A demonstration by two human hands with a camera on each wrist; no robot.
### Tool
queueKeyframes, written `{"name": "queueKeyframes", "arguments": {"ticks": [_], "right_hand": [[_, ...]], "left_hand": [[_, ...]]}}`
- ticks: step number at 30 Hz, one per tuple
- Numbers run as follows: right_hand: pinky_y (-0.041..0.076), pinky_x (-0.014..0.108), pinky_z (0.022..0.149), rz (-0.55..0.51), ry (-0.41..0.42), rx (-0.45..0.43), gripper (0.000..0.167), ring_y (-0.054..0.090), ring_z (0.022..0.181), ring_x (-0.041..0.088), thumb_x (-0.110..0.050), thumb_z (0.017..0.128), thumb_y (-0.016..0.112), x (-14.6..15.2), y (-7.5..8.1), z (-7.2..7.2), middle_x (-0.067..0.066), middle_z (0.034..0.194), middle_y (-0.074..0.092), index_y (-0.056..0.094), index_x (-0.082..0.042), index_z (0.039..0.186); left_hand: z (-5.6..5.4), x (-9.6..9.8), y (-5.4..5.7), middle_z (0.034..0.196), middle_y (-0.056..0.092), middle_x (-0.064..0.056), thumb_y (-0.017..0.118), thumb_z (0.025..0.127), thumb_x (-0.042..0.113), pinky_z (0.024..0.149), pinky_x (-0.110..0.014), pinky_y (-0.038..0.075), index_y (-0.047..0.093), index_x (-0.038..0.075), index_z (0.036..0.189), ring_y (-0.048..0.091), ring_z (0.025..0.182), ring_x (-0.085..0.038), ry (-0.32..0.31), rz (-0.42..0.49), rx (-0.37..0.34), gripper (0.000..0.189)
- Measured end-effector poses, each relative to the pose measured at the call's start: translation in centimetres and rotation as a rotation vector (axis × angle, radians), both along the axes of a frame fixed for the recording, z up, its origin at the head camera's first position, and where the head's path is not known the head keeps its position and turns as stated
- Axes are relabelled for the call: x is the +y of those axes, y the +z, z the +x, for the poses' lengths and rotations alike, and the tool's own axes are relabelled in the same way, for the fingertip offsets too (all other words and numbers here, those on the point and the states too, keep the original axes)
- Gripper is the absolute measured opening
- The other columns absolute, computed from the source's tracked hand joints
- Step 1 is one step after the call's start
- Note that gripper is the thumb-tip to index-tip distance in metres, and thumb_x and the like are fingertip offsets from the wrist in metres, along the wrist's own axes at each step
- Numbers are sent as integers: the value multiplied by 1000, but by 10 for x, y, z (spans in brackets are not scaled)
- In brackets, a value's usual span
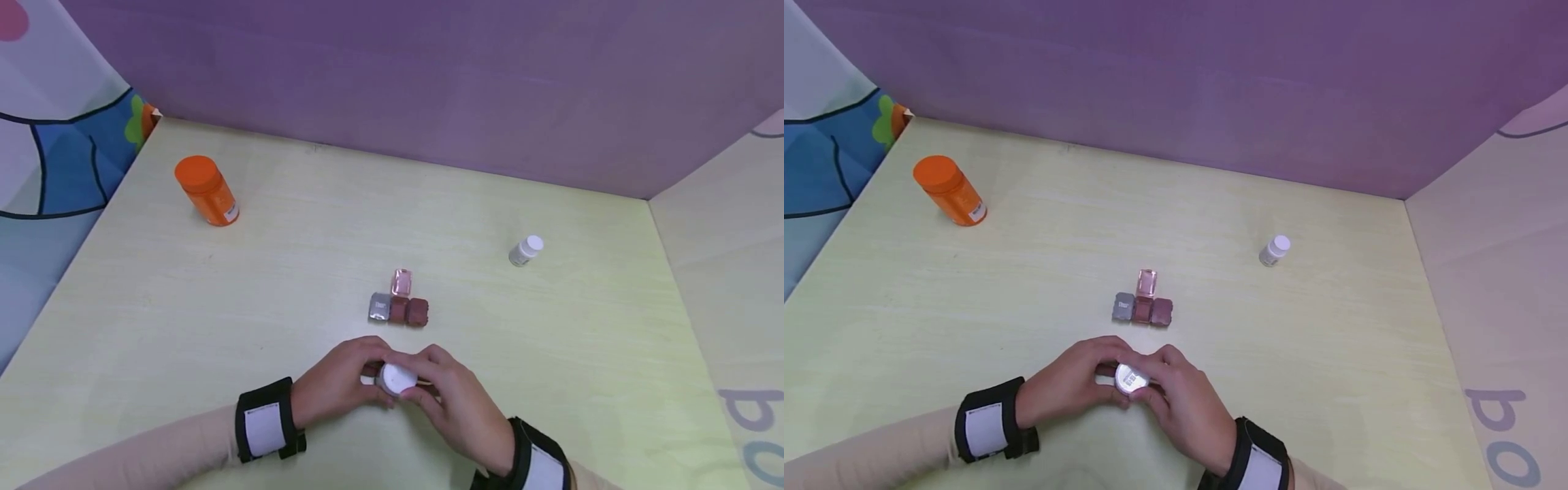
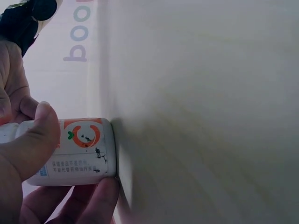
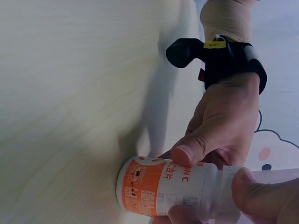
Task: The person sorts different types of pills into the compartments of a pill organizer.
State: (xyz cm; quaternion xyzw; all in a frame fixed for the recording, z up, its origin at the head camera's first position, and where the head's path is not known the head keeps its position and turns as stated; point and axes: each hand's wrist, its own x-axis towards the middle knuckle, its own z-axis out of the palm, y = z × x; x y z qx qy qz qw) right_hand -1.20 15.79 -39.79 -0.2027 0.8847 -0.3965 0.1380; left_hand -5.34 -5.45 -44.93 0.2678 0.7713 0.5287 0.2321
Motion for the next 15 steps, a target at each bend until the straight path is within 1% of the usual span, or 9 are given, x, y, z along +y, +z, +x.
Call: {"name": "queueKeyframes", "arguments": {"ticks": [3,4,6,9,10,11,13,15], "right_hand": [[56,29,82,0,7,-18,49,61,94,12,-7,94,75,1,1,-1,0,106,60,64,-16,141],[57,30,85,-13,17,-24,53,62,98,13,-6,94,75,1,1,-2,1,111,61,61,-15,144],[57,32,91,-33,23,-51,63,64,104,15,-8,92,78,1,3,-3,1,114,63,53,-12,150],[57,35,93,-33,11,-77,75,68,108,19,-16,88,84,-1,6,-4,3,118,66,44,-8,151],[58,35,92,-15,2,-69,76,69,106,19,-20,87,86,-2,7,-4,4,118,67,44,-7,149],[58,35,89,13,-5,-53,74,69,101,18,-23,86,87,-4,8,-4,2,113,68,46,-7,145],[59,33,83,74,-9,1,63,69,94,17,-27,84,89,-7,9,-4,0,108,68,53,-9,133],[57,31,76,140,-8,75,54,67,87,14,-29,82,90,-11,11,-4,-3,101,68,58,-11,122]], "left_hand": [[1,0,-1,107,68,4,90,79,9,89,-27,56,74,8,115,65,99,-11,11,-1,1,40],[1,0,-2,108,68,4,90,79,9,90,-27,56,74,7,116,66,101,-12,12,2,3,40],[2,0,-2,109,68,3,89,80,8,92,-28,55,74,7,116,66,103,-14,11,7,3,39],[2,0,-2,109,68,5,88,80,8,93,-28,54,74,7,118,64,105,-14,12,-4,33,40],[2,0,-3,108,68,5,88,80,7,93,-28,55,74,7,118,64,105,-14,10,-4,36,40],[2,0,-3,108,68,5,88,81,7,93,-28,55,74,7,118,64,104,-14,11,-7,38,40],[2,1,-2,108,68,4,88,80,5,92,-27,55,74,6,118,64,104,-15,14,-16,34,40],[2,1,-2,109,68,2,87,80,3,91,-25,55,74,4,119,65,105,-16,16,-23,25,41]]}}
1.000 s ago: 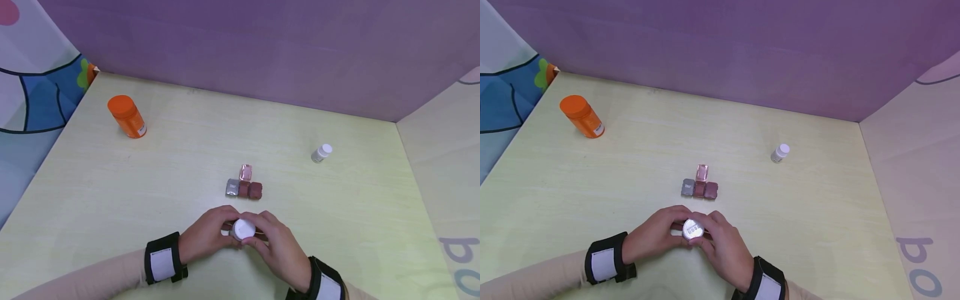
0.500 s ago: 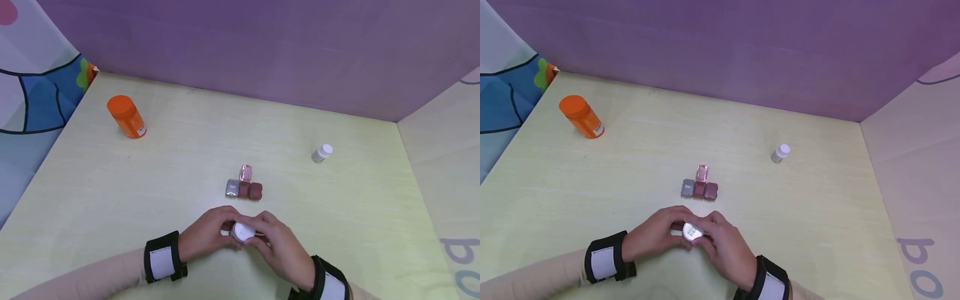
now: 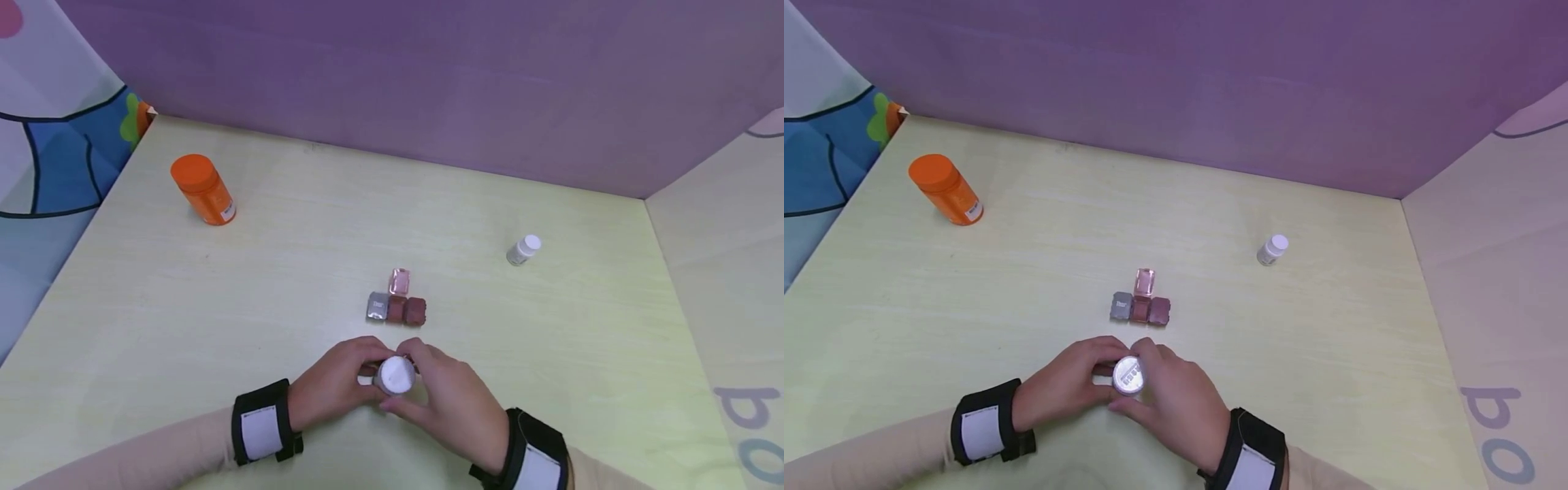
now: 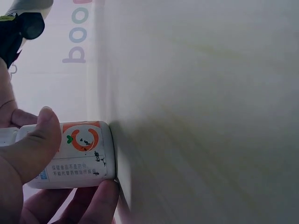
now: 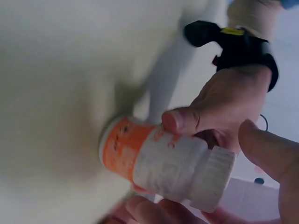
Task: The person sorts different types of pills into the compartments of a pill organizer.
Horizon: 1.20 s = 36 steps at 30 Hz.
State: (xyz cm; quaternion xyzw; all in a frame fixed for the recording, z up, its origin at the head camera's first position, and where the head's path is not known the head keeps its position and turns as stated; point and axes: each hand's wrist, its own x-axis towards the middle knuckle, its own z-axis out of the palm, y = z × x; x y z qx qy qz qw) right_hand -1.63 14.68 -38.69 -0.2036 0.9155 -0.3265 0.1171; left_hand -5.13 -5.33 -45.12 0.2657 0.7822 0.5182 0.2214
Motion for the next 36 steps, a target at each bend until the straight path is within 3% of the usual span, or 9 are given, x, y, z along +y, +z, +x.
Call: {"name": "queueKeyframes", "arguments": {"ticks": [4,7,13,17,21,24,28,36], "right_hand": [[53,28,67,112,3,115,46,62,78,12,-30,80,91,-5,3,0,-2,95,66,62,-12,112],[52,28,65,155,4,140,43,62,76,11,-30,82,90,-7,4,-1,0,95,68,65,-12,112],[55,31,68,143,52,135,38,65,80,13,-21,85,87,-5,6,0,1,97,69,70,-14,119],[57,33,73,129,65,129,50,67,86,13,-19,85,87,-4,7,0,4,103,71,64,-10,129],[53,28,66,126,39,115,60,64,77,12,-26,82,90,-4,7,-1,2,95,71,57,-5,127],[47,24,60,127,24,100,51,57,69,10,-29,82,90,-4,5,-3,-3,84,66,57,-8,116],[47,25,62,125,33,78,39,58,71,10,-28,86,87,-4,4,-4,-6,86,67,60,-13,109],[54,30,71,122,81,64,38,65,82,9,-20,87,85,-3,6,-5,-5,98,73,64,-14,118]], "left_hand": [[0,0,1,108,68,1,86,81,0,90,-23,55,74,3,119,66,104,-18,4,-6,-12,40],[0,0,0,107,68,2,85,82,0,90,-23,55,74,4,118,66,104,-17,2,2,-14,38],[-1,0,-1,106,67,3,87,81,5,91,-23,55,73,5,116,66,104,-16,-5,2,-28,38],[-1,0,-1,107,68,2,87,81,4,91,-24,55,73,5,115,66,105,-17,-3,3,-41,38],[-1,0,-1,109,68,3,86,80,0,91,-25,55,74,5,117,65,105,-17,-2,-5,-36,39],[-2,0,0,108,68,4,86,81,0,90,-25,55,74,5,119,65,104,-17,-1,-20,-32,41],[-2,0,0,106,68,5,87,82,4,90,-25,55,74,6,120,65,103,-16,0,-30,-35,40],[-1,0,-3,102,67,5,88,81,4,90,-24,55,74,5,116,65,102,-15,-1,11,-14,38]]}}
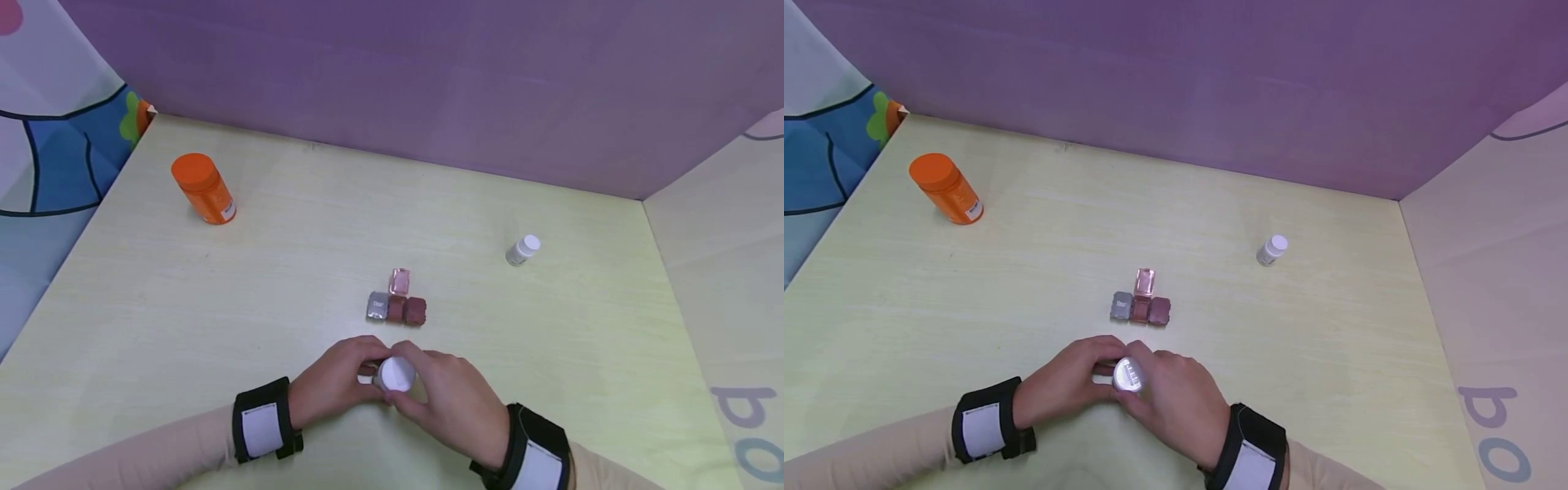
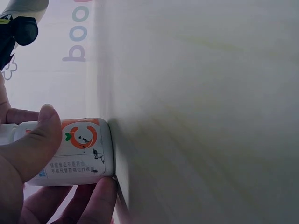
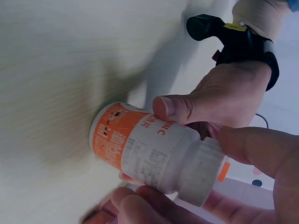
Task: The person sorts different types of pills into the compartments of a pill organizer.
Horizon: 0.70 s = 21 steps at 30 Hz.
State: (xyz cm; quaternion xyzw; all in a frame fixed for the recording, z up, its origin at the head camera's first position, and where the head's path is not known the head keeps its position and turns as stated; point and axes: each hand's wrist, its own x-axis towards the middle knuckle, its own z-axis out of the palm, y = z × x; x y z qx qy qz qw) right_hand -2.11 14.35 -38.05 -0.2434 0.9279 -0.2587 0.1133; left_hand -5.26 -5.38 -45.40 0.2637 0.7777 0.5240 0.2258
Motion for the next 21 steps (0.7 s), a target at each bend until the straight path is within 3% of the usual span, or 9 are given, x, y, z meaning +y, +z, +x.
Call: {"name": "queueKeyframes", "arguments": {"ticks": [4,9,15,21], "right_hand": [[51,27,64,-8,8,14,51,60,72,8,-22,84,87,2,1,1,-3,89,72,59,-10,125],[42,22,55,-18,-18,33,51,49,60,6,-29,84,88,1,-1,2,-4,74,65,56,-9,118],[48,25,62,1,-25,16,36,58,69,9,-25,88,85,-1,-1,2,-6,84,68,63,-12,113],[51,27,65,-19,-4,20,43,62,73,10,-21,86,86,0,-1,2,-5,90,71,61,-11,120]], "left_hand": [[0,0,0,105,68,4,88,80,3,91,-25,55,74,5,115,65,104,-16,-2,-7,0,38],[0,0,1,107,69,3,86,80,-1,91,-25,55,74,4,119,66,105,-18,-2,-27,-3,41],[1,-1,1,103,68,5,87,82,5,91,-25,55,74,4,120,66,102,-15,3,-16,-1,40],[1,-1,-1,106,69,3,87,81,3,91,-25,55,74,4,117,65,104,-16,6,-4,6,38]]}}
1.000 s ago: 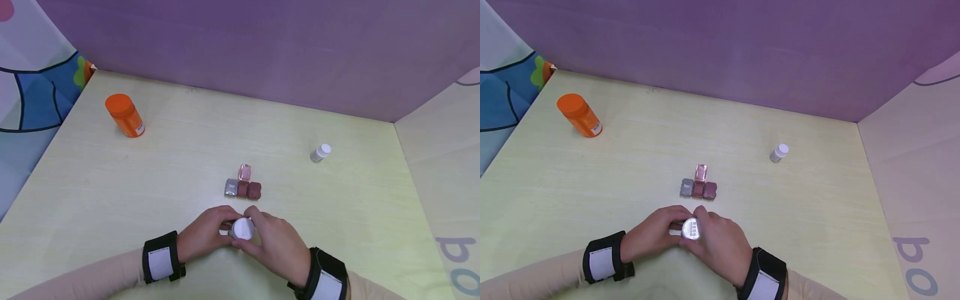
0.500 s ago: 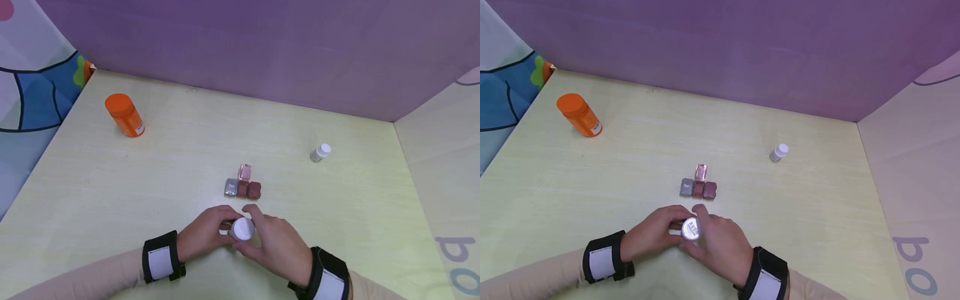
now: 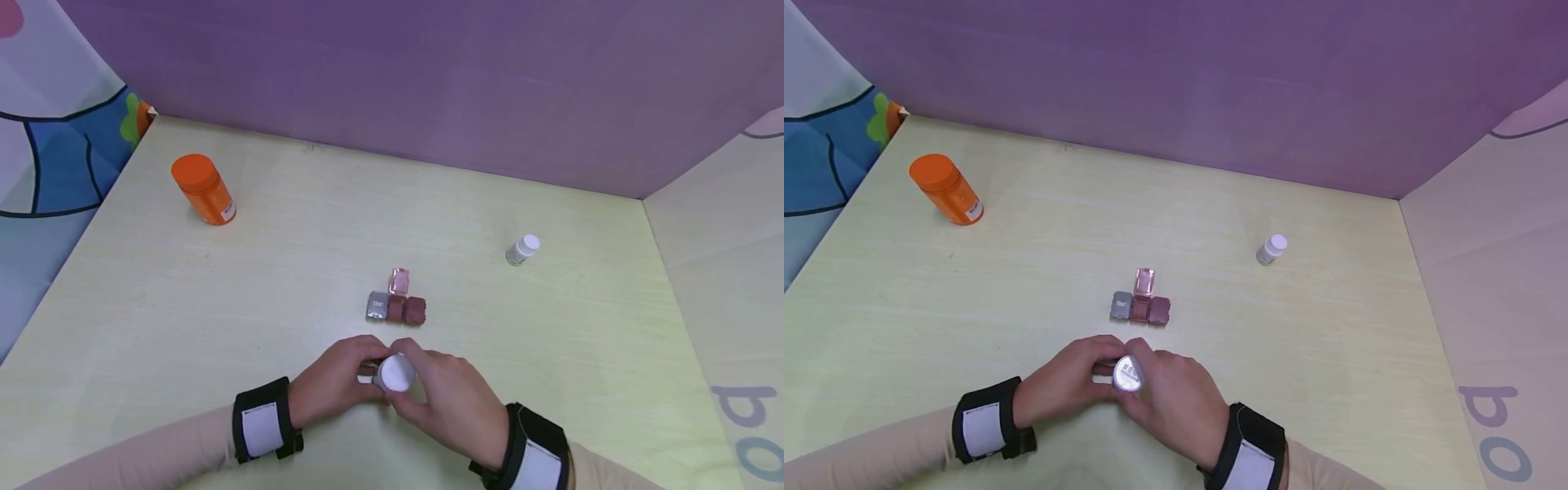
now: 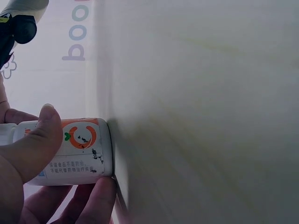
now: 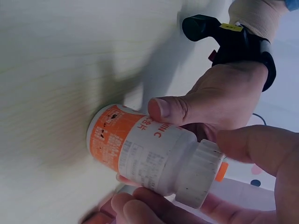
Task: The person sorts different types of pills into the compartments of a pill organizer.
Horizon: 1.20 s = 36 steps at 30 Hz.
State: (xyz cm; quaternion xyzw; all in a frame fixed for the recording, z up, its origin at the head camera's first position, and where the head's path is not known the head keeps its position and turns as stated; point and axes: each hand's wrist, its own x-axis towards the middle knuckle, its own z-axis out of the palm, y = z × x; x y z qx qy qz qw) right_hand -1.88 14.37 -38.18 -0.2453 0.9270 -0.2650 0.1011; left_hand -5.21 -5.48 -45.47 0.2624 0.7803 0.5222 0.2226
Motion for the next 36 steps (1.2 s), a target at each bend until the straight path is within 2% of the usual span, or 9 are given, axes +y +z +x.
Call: {"name": "queueKeyframes", "arguments": {"ticks": [8,14,16,19,22,27,30,33,36], "right_hand": [[43,23,56,18,-26,23,40,51,63,6,-30,88,85,-2,-2,1,-5,76,64,59,-11,112],[50,26,63,51,-7,-18,37,61,71,11,-23,89,83,-3,1,-1,-3,87,70,63,-11,118],[52,28,66,49,2,-24,41,63,74,11,-20,88,83,-3,1,-1,-2,90,72,63,-11,124],[50,26,62,34,4,12,53,59,67,9,-22,86,85,-2,1,1,-1,83,71,58,-6,128],[44,23,55,20,-17,49,57,51,59,6,-29,85,87,-1,0,2,-2,72,65,53,-3,124],[40,23,52,26,-41,20,44,47,57,7,-31,88,84,-3,0,1,-6,67,58,54,-8,111],[43,23,55,44,-28,-20,39,51,61,7,-24,89,83,-3,3,0,-5,73,63,57,-9,115],[46,24,57,55,-11,-39,43,54,63,6,-18,87,83,-2,4,0,-4,79,68,58,-10,122],[43,23,54,39,-9,-21,51,50,59,5,-18,85,84,-1,3,1,-6,71,63,56,-6,126]], "left_hand": [[0,1,0,107,70,3,86,82,2,90,-24,55,74,4,121,67,104,-18,-2,-22,-23,41],[0,0,0,105,69,3,87,82,4,90,-23,55,73,4,119,67,104,-18,-2,-7,-27,39],[-1,0,0,105,69,2,87,81,2,91,-23,55,73,4,117,67,105,-18,-5,3,-32,38],[-1,0,0,106,69,3,86,80,0,91,-24,55,74,4,116,66,105,-18,-9,7,-26,38],[-1,1,1,108,69,3,86,81,-1,92,-25,55,74,5,118,66,105,-18,-9,-3,-15,39],[-1,1,2,107,69,3,86,82,1,91,-24,55,74,4,120,66,104,-18,-7,-25,-20,40],[-1,1,2,106,69,2,86,82,3,90,-24,55,73,3,120,67,104,-19,-7,-16,-28,40],[-1,1,2,106,70,1,87,81,2,90,-23,55,73,3,118,67,104,-19,-6,3,-37,39],[-1,0,2,107,69,2,87,81,1,91,-24,55,74,3,117,66,105,-18,-10,18,-35,39]]}}
